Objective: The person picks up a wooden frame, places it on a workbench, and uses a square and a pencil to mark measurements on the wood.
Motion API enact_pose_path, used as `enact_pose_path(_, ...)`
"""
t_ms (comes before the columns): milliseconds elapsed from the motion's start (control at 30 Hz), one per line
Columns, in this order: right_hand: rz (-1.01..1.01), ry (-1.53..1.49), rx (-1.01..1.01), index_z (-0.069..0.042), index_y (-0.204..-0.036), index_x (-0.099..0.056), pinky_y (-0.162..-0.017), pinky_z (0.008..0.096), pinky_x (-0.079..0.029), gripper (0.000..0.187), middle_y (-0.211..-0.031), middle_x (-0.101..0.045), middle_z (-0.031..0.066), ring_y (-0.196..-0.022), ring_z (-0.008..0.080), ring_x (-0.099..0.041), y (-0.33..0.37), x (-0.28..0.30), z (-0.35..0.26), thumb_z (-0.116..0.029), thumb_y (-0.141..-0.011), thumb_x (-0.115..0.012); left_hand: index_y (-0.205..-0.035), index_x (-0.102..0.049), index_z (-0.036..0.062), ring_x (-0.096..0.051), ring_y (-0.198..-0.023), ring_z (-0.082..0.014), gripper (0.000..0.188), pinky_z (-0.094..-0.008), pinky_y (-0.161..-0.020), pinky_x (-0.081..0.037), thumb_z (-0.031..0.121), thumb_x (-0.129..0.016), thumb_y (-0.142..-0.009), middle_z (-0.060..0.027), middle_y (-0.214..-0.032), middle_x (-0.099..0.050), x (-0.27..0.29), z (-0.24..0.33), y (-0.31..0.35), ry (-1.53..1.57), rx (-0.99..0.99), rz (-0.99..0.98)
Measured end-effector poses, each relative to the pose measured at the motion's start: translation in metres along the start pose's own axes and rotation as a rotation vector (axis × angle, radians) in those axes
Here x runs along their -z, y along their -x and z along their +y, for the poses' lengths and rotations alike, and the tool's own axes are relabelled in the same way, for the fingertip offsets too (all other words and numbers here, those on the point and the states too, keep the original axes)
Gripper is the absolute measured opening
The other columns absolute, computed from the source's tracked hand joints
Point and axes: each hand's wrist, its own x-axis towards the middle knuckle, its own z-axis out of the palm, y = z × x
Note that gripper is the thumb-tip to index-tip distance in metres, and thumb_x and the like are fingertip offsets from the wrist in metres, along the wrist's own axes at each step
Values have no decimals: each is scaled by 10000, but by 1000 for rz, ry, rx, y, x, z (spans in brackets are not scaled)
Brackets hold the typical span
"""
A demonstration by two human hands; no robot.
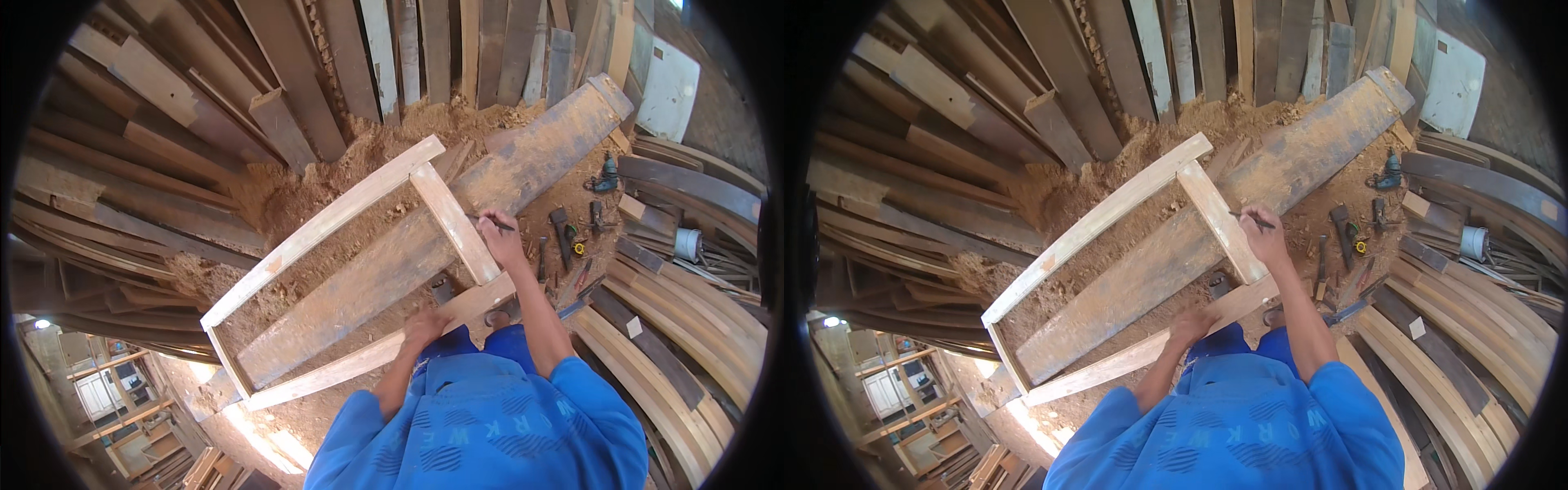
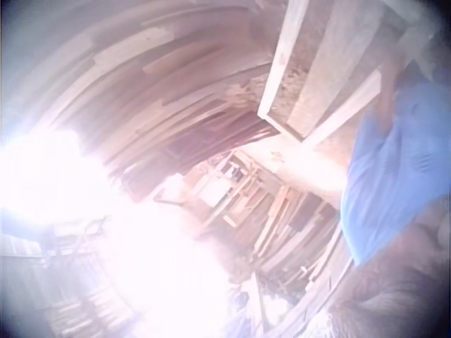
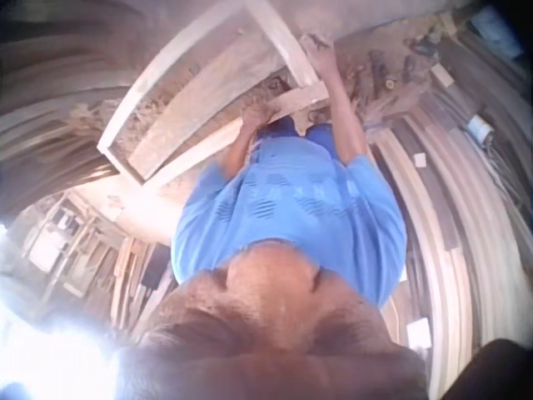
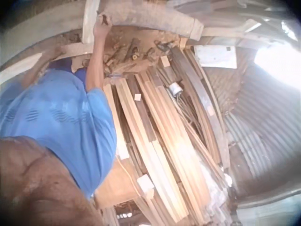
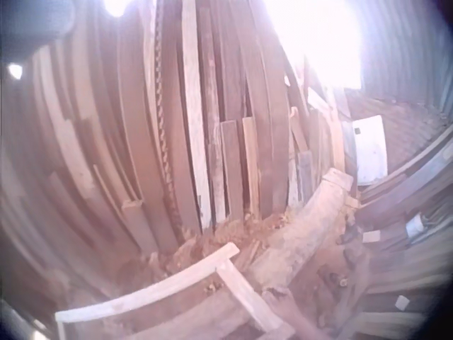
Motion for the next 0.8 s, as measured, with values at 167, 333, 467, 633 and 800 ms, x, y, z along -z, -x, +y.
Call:
enact_pose_path(167, 77, -32, 13, -9, -930, -621, -705, 231, -457, 91, -810, -618, 13, -770, 78, -572, -28, -16, 0, -71, -868, -597, -1256, -535, 19, -543, -1167, -386, 816, -519, -989, -387, 686, -568, -787, -230, -1208, -598, 9, -66, 28, -36, -44, 166)
enact_pose_path(333, 129, 8, -9, -8, -891, -658, -732, 239, -471, 101, -821, -641, 11, -798, 94, -604, -53, -47, 12, -93, -855, -620, -1132, -628, 87, -604, -1064, -391, 720, -523, -943, -423, 717, -509, -803, -220, -1070, -660, 6, -78, 15, 43, -49, 33)
enact_pose_path(467, 70, 67, 7, 1, -897, -669, -744, 250, -481, 125, -827, -660, 34, -797, 104, -618, -78, -83, 18, -111, -856, -630, -1090, -643, 123, -636, -1002, -366, 676, -512, -922, -438, 720, -483, -815, -210, -976, -682, 2, -82, 12, 49, -60, 80)
enact_pose_path(633, 97, 160, 24, 0, -971, -676, -722, 283, -501, 174, -837, -687, 88, -767, 121, -632, -113, -105, 20, -127, -865, -621, -991, -670, 127, -667, -930, -333, 618, -505, -891, -455, 696, -495, -826, -181, -930, -694, 6, -82, 14, 93, -84, 126)
enact_pose_path(800, 103, 196, 73, -17, -974, -682, -715, 294, -504, 179, -827, -683, 104, -755, 151, -643, -122, -114, 28, -143, -862, -623, -1009, -660, 118, -654, -962, -358, 640, -501, -879, -463, 706, -500, -814, -212, -958, -683, 10, -81, 14, 105, -71, 96)
